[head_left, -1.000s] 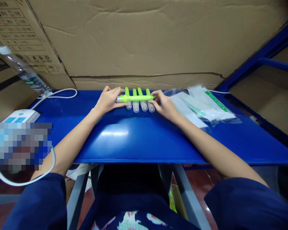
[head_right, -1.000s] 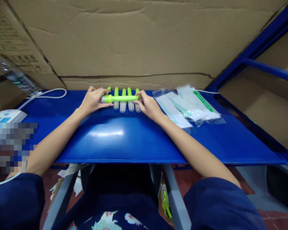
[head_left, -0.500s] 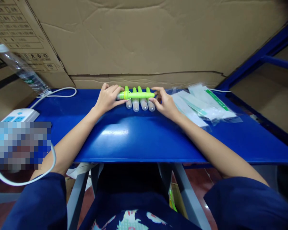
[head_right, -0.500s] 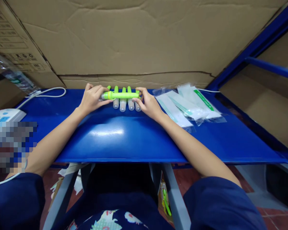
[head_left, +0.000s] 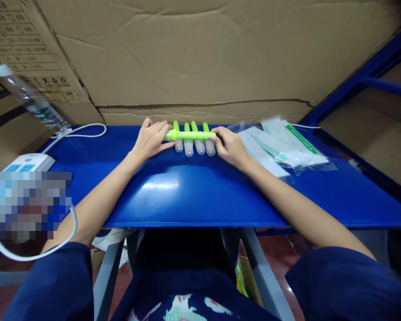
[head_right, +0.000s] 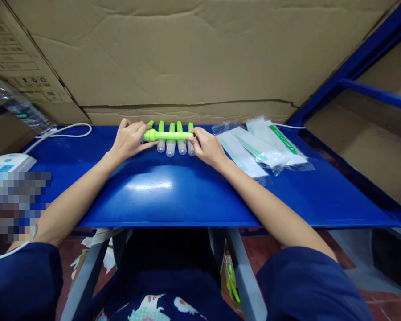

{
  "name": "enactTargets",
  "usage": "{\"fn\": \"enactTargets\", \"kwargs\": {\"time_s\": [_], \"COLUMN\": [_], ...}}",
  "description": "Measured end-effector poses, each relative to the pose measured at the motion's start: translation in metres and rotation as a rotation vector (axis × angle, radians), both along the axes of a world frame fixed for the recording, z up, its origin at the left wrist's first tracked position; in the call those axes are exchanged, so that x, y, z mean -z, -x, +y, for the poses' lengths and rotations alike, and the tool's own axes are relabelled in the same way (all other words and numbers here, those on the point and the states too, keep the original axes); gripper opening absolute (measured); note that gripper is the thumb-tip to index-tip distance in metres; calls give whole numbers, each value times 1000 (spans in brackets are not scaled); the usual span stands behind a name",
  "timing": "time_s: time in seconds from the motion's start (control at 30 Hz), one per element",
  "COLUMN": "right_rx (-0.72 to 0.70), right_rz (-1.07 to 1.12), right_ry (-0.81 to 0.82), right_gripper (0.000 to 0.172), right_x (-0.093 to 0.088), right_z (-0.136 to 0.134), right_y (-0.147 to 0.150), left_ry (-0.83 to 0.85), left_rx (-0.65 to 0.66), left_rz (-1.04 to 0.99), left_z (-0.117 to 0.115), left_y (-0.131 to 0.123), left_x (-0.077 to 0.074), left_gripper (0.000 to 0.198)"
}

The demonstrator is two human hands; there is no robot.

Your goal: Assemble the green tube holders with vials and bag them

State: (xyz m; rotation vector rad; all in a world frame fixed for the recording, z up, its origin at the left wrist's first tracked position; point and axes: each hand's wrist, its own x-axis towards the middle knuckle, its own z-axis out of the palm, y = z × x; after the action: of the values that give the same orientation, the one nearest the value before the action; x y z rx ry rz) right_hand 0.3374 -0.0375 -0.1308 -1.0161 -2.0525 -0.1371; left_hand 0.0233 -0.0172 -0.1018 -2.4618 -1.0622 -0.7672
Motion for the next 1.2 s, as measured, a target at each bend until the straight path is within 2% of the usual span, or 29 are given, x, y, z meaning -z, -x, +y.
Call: {"fn": "enactTargets", "kwargs": {"time_s": [0.1,0.17,0.37,0.47,0.57,0.73,0.87,1.07,1.2], "right_rx": [10,12,-31,-65,-76,-14,26,-22,-77], "right_rz": [-24,-12,-2,-46,-87,-173,-189,-109,-82], "right_ry": [52,63,17,-15,-53,-84,-49,7,4], "right_gripper": [65,65,51,39,33,36,38,47,44], "right_x": [0,0,-1,-1,-2,-6,-6,-1,-1], "right_z": [0,1,0,1,0,-4,-6,-3,-2], "right_y": [0,-1,-1,-1,-3,-3,0,2,2], "left_ry": [-24,-47,-25,-6,-30,-42,-3,87,117], "left_rx": [7,9,-7,-5,0,27,9,-40,-101], "left_rz": [-1,-3,-12,-2,25,14,32,74,82], "left_z": [0,0,1,2,4,8,8,2,-1], "left_y": [-1,0,1,2,2,4,4,1,2], "left_x": [1,1,1,2,3,3,2,-2,-6], "left_gripper": [69,66,61,63,67,68,70,61,53]}}
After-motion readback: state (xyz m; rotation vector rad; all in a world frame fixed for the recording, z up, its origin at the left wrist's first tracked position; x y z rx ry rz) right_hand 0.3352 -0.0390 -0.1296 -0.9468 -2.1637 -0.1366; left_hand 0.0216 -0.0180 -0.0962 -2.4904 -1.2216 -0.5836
